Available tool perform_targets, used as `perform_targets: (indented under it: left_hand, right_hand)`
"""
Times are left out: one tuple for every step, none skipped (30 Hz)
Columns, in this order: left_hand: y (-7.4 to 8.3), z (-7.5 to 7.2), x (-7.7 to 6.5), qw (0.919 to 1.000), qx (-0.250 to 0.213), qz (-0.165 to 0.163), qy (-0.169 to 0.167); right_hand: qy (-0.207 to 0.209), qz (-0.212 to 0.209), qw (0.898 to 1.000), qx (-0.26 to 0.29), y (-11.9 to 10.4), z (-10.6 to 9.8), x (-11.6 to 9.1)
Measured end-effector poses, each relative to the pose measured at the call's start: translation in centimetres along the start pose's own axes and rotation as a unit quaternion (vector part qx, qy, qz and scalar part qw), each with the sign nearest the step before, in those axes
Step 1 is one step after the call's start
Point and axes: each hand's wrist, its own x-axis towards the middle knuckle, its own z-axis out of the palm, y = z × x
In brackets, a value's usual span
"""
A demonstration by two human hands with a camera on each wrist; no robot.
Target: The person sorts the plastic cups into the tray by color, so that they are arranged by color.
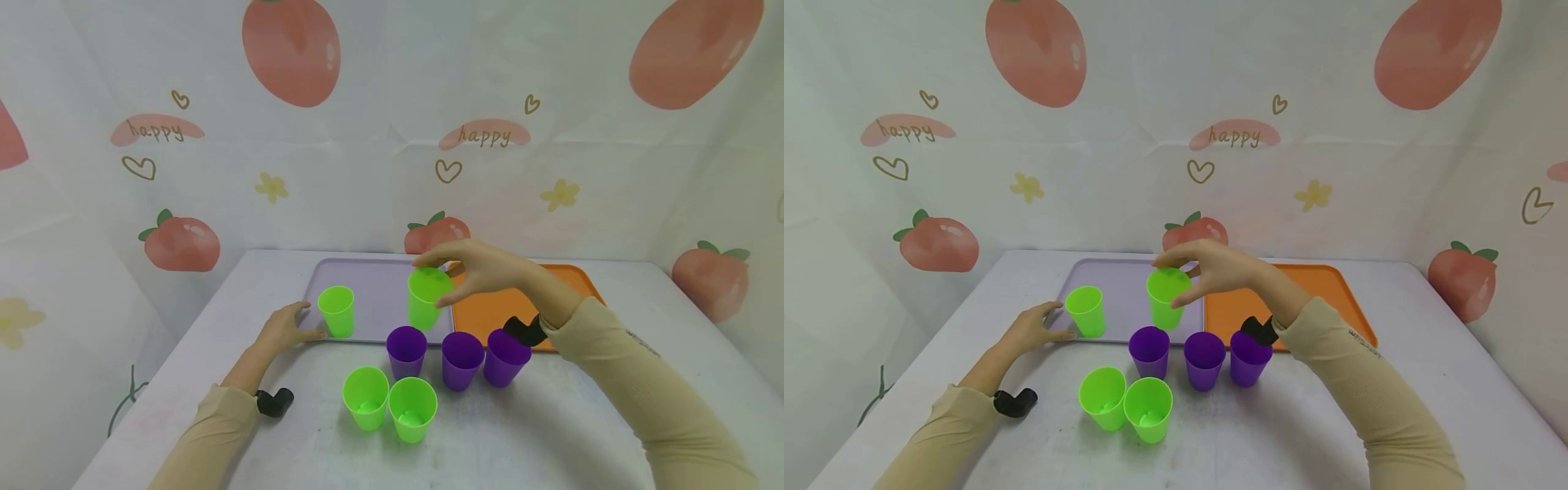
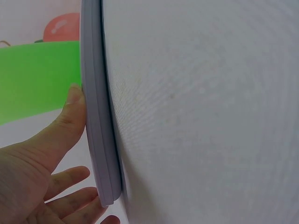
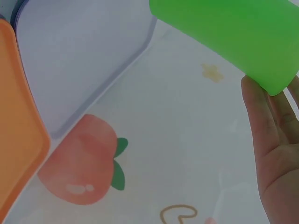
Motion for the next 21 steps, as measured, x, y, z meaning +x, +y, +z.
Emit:
perform_targets:
  left_hand:
    - [0.0, 0.0, 0.0, 1.0, -0.001, 0.0, 0.0]
    - [0.0, 0.0, 0.0, 1.0, -0.001, 0.0, 0.0]
    - [0.0, 0.1, 0.0, 1.0, -0.002, -0.001, 0.0]
    - [-0.1, 0.1, 0.0, 1.0, -0.001, 0.0, 0.0]
    - [-0.1, 0.0, 0.0, 1.0, -0.002, 0.0, 0.001]
    - [-0.1, 0.0, 0.0, 1.0, -0.001, 0.001, 0.002]
    - [-0.1, 0.0, 0.0, 1.0, -0.004, 0.0, 0.002]
    - [-0.1, 0.0, 0.0, 1.0, -0.003, 0.001, 0.003]
    - [-0.1, 0.1, 0.0, 1.0, -0.004, 0.002, 0.003]
    - [-0.2, 0.1, 0.0, 1.0, -0.004, 0.003, 0.004]
    - [-0.2, 0.1, 0.0, 1.0, -0.005, 0.003, 0.004]
    - [-0.2, 0.1, 0.0, 1.0, -0.005, 0.003, 0.004]
    - [-0.3, 0.1, 0.0, 1.0, -0.005, 0.003, 0.004]
    - [-0.3, 0.1, 0.0, 1.0, -0.004, 0.003, 0.004]
    - [-0.3, 0.1, 0.0, 1.0, -0.004, 0.003, 0.004]
    - [-0.3, 0.1, 0.0, 1.0, -0.004, 0.003, 0.004]
    - [-0.3, 0.1, 0.0, 1.0, -0.005, 0.003, 0.004]
    - [-0.3, 0.1, 0.0, 1.0, -0.005, 0.003, 0.004]
    - [-0.3, 0.1, 0.0, 1.0, -0.004, 0.004, 0.005]
    - [-0.2, 0.1, 0.0, 1.0, -0.003, 0.005, 0.005]
    - [-0.2, 0.1, 0.0, 1.0, -0.004, 0.005, 0.005]
  right_hand:
    - [-0.001, 0.0, 1.0, 0.001, 0.1, 0.0, 0.2]
    - [-0.002, 0.0, 1.0, 0.001, 0.1, 0.1, 0.3]
    - [-0.003, 0.001, 1.0, 0.001, 0.2, 0.1, 0.5]
    - [-0.005, 0.002, 1.0, 0.0, 0.3, 0.1, 0.7]
    - [-0.007, 0.004, 1.0, 0.0, 0.3, 0.2, 0.8]
    - [-0.01, 0.006, 1.0, 0.001, 0.4, 0.2, 1.0]
    - [-0.013, 0.009, 1.0, -0.001, 0.5, 0.2, 1.2]
    - [-0.016, 0.012, 1.0, -0.003, 0.6, 0.3, 1.4]
    - [-0.019, 0.014, 1.0, -0.005, 0.7, 0.3, 1.6]
    - [-0.022, 0.016, 1.0, -0.008, 0.8, 0.4, 1.8]
    - [-0.025, 0.018, 0.999, -0.009, 0.9, 0.4, 1.9]
    - [-0.027, 0.019, 0.999, -0.011, 1.0, 0.5, 2.1]
    - [-0.028, 0.019, 0.999, -0.012, 1.1, 0.5, 2.2]
    - [-0.03, 0.02, 0.999, -0.012, 1.2, 0.6, 2.4]
    - [-0.031, 0.02, 0.999, -0.013, 1.3, 0.7, 2.5]
    - [-0.032, 0.02, 0.999, -0.013, 1.3, 0.8, 2.7]
    - [-0.033, 0.02, 0.999, -0.013, 1.4, 0.8, 2.8]
    - [-0.033, 0.019, 0.999, -0.013, 1.4, 0.9, 2.9]
    - [-0.033, 0.017, 0.999, -0.013, 1.5, 1.0, 3.1]
    - [-0.034, 0.017, 0.999, -0.013, 1.5, 1.1, 3.2]
    - [-0.034, 0.015, 0.999, -0.014, 1.5, 1.1, 3.3]
